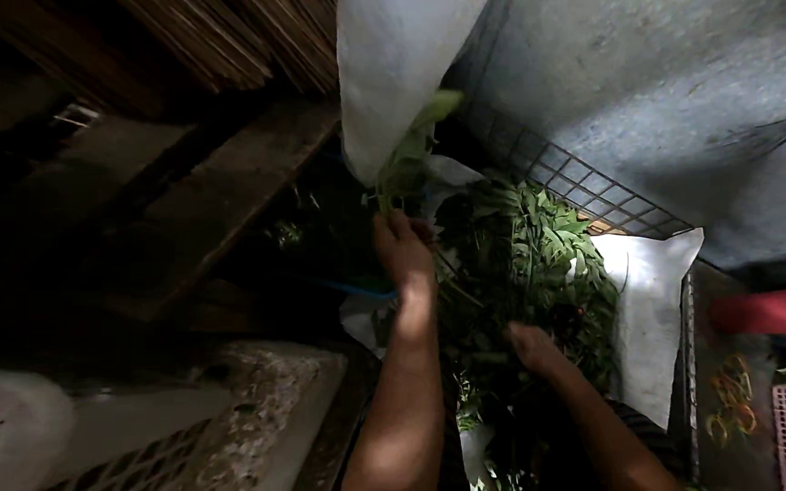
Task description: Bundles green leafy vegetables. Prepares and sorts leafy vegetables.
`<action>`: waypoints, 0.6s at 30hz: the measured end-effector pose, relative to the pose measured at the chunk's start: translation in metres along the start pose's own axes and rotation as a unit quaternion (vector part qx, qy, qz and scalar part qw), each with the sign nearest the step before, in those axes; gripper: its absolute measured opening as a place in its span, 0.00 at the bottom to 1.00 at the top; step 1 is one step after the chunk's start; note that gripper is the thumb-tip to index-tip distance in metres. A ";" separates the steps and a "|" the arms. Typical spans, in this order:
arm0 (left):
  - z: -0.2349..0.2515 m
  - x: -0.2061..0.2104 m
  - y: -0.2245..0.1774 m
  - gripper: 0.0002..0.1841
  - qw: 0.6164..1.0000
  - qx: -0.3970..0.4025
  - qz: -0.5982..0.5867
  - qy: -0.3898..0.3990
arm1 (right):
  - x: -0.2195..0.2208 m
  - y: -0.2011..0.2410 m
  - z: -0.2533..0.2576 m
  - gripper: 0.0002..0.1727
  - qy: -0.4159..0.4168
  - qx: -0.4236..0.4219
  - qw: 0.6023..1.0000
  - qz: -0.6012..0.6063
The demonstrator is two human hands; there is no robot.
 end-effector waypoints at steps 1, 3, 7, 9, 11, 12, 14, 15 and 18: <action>0.001 -0.002 -0.001 0.16 1.000 -0.005 -0.003 -0.005 | 0.017 -0.013 0.003 0.28 0.050 0.026 0.998 -0.032; 0.002 0.002 0.006 0.15 0.999 -0.031 0.032 0.008 | 0.022 -0.008 0.011 0.32 0.029 0.002 0.996 -0.080; 0.000 0.013 0.022 0.10 0.993 -0.094 0.033 0.065 | 0.012 0.045 0.046 0.21 -0.064 -0.111 0.988 -0.083; -0.001 0.014 0.019 0.07 0.993 -0.106 -0.001 0.053 | 0.035 0.047 0.076 0.22 -0.034 -0.126 0.983 -0.130; -0.001 0.014 0.015 0.11 0.993 -0.101 0.000 0.052 | 0.056 0.040 0.095 0.22 -0.010 -0.122 0.976 -0.179; -0.002 0.014 0.014 0.13 0.994 -0.098 0.013 0.055 | 0.060 0.036 0.098 0.23 0.003 -0.111 0.975 -0.193; 0.000 0.014 0.013 0.16 0.994 -0.085 0.046 0.055 | 0.044 0.040 0.087 0.22 -0.003 -0.098 0.982 -0.163; 0.003 0.014 0.012 0.16 0.994 -0.077 0.054 0.055 | 0.025 0.044 0.077 0.22 -0.034 -0.095 0.988 -0.114; 0.007 0.010 0.015 0.13 0.995 -0.068 0.053 0.054 | -0.026 0.026 0.053 0.22 -0.176 -0.052 0.976 0.120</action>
Point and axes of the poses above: each hand's wrist, its own z-axis towards the middle knuckle, its own x-axis out of the palm, y = z × x, the point moved 9 cm from there along z, towards the middle knuckle, and after that the axes turned 3 degrees about -x, right-handed, at the moved point
